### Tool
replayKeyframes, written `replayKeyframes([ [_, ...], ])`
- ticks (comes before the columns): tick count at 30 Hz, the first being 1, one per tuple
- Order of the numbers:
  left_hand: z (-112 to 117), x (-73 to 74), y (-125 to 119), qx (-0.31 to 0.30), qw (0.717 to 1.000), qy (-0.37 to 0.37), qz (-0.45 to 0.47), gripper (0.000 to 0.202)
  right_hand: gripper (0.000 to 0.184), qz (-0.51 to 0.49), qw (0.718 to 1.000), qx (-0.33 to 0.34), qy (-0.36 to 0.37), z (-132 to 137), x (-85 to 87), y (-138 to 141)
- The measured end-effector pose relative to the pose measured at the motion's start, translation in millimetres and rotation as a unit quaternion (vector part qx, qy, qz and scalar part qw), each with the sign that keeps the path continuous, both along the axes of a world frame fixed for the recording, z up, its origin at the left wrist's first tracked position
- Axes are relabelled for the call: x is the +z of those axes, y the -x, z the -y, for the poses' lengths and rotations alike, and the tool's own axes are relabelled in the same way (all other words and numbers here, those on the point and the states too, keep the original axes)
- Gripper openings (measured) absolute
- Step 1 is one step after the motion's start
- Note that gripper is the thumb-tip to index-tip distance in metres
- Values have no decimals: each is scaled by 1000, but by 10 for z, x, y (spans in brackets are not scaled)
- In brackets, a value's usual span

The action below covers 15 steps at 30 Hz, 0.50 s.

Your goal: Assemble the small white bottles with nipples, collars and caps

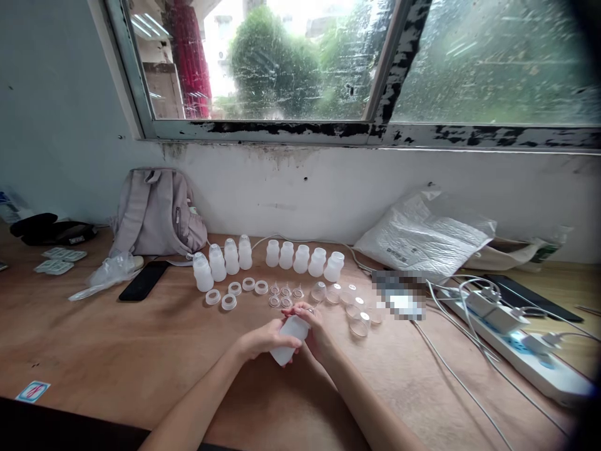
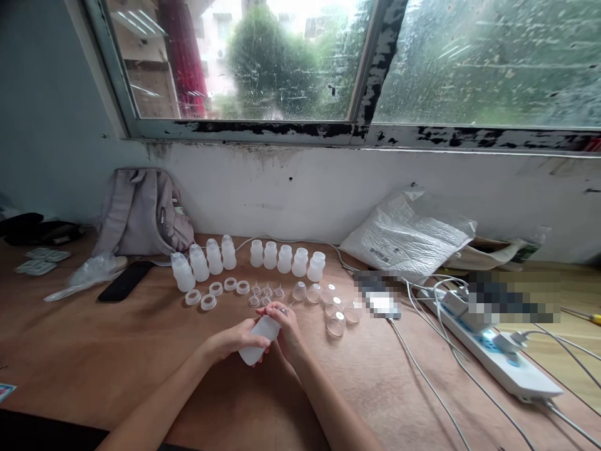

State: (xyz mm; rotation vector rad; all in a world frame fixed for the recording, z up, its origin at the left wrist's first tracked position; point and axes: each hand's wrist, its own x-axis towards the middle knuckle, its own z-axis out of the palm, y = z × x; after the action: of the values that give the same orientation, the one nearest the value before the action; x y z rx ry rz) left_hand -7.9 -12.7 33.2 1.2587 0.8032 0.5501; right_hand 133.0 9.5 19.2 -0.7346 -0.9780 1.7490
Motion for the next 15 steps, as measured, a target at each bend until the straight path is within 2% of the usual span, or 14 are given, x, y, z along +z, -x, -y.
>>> replayKeyframes([
  [4, 6, 13, -44, 43, 991, -107, -74, 31, 8, -17, 999, -34, -18, -8, 24, 15],
  [8, 35, 19, -70, 93, 955, -230, -162, 41, 9, 13, 998, -46, -37, -28, 39, 0],
  [12, 69, -28, -94, 101, 932, -276, -210, 45, 13, 62, 992, -64, -84, -42, 26, -8],
  [15, 57, -95, -125, 146, 906, -320, -237, 50, 17, 125, 978, -91, -140, -63, 13, -20],
])
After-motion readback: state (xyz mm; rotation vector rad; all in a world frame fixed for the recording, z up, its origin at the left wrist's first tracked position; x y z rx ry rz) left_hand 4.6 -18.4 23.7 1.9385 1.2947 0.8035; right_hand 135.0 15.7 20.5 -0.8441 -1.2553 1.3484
